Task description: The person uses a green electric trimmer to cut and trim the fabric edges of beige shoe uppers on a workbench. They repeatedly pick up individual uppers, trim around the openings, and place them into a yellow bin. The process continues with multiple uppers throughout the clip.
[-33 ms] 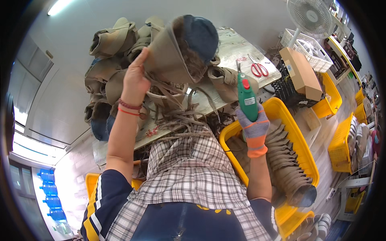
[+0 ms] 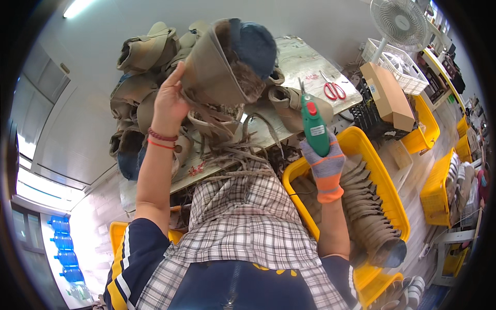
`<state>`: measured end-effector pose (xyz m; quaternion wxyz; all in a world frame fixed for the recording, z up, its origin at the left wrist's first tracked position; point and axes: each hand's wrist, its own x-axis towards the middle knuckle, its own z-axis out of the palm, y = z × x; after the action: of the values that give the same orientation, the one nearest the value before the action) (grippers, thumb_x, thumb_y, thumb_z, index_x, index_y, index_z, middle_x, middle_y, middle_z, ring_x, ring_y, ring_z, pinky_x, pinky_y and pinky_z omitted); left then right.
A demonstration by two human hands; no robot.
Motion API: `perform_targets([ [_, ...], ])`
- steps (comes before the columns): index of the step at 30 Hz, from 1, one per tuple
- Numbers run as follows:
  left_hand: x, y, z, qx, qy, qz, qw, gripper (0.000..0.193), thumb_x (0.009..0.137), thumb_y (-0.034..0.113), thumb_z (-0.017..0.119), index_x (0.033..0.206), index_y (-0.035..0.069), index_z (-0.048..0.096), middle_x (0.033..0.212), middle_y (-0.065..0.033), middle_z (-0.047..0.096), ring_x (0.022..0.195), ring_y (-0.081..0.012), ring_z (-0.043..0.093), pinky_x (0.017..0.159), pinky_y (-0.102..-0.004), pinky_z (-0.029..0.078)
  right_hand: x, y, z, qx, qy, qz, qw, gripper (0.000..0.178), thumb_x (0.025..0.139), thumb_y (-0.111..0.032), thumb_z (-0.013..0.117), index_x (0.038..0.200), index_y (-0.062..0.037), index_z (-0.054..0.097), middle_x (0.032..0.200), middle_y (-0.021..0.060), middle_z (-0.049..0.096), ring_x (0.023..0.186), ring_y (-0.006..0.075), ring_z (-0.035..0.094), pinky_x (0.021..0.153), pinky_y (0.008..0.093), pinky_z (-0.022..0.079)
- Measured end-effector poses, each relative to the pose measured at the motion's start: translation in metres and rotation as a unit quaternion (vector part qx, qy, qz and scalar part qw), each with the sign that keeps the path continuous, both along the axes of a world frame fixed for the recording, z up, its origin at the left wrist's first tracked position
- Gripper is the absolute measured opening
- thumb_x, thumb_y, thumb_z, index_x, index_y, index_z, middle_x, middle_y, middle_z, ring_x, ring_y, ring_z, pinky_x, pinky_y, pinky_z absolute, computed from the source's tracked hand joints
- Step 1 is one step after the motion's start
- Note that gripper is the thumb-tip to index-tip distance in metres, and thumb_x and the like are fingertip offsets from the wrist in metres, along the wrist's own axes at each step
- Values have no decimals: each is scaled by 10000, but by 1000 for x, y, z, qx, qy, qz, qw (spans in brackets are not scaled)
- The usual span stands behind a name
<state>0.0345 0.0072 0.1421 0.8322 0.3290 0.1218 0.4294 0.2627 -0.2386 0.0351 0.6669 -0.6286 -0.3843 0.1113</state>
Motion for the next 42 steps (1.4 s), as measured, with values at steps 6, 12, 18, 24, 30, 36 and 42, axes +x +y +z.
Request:
perform_targets([
  [6, -67, 32, -16, -30, -68, -43, 996, 243, 920, 123, 525, 1097, -36, 573, 1075, -163, 633, 976, -266, 625, 885, -416, 512, -23, 21, 18, 4, -254, -6, 967, 533, 689, -154, 800, 1154, -20, 576, 904, 100, 670, 753, 152, 641, 673, 265, 515],
  [12, -99, 32, -46, -131, -81, -25, 988, 195, 945, 104, 462, 976, -58, 566, 972, -194, 640, 864, -302, 647, 802, -454, 551, -28, 26, 3, 22, -441, -30, 897, 634, 612, -255, 831, 1164, -54, 592, 793, 107, 648, 610, 256, 615, 563, 329, 500],
  [18, -117, 44, -67, -177, -76, -41, 980, 270, 991, 162, 378, 1102, -39, 520, 1115, -241, 579, 959, -352, 610, 850, -499, 522, -35, 22, 2, 24, -520, -18, 854, 654, 607, -255, 811, 1185, -47, 584, 660, 68, 564, 534, 243, 550, 518, 352, 456],
  [24, -114, 39, -65, -217, -83, -82, 969, 269, 990, 169, 379, 1105, -23, 528, 1084, -230, 596, 957, -338, 616, 849, -502, 521, -31, 26, -6, 31, -542, -14, 840, 663, 615, -254, 801, 1196, -33, 572, 616, 55, 520, 514, 222, 525, 490, 344, 433],
  [30, -100, 25, -64, -199, -78, -51, 976, 209, 946, 97, 441, 993, -76, 547, 973, -222, 629, 890, -335, 635, 804, -478, 545, -41, 28, -4, 67, -537, -4, 841, 668, 615, -245, 803, 1198, -24, 561, 609, 48, 511, 503, 216, 508, 474, 336, 425],
  [36, -86, 11, -65, -208, -72, 9, 975, 179, 928, 77, 452, 950, -63, 561, 961, -203, 638, 892, -315, 636, 826, -477, 534, -45, 32, -1, 87, -515, -3, 853, 655, 615, -226, 806, 1183, -11, 562, 616, 49, 517, 507, 218, 508, 484, 334, 430],
  [42, -70, -24, -52, -130, -123, 28, 984, 171, 903, 65, 500, 1009, -52, 566, 1047, -180, 629, 976, -295, 618, 900, -446, 502, -55, 34, 11, 95, -494, -3, 864, 649, 611, -231, 816, 1171, -12, 570, 712, 80, 605, 558, 237, 565, 517, 329, 466],
])
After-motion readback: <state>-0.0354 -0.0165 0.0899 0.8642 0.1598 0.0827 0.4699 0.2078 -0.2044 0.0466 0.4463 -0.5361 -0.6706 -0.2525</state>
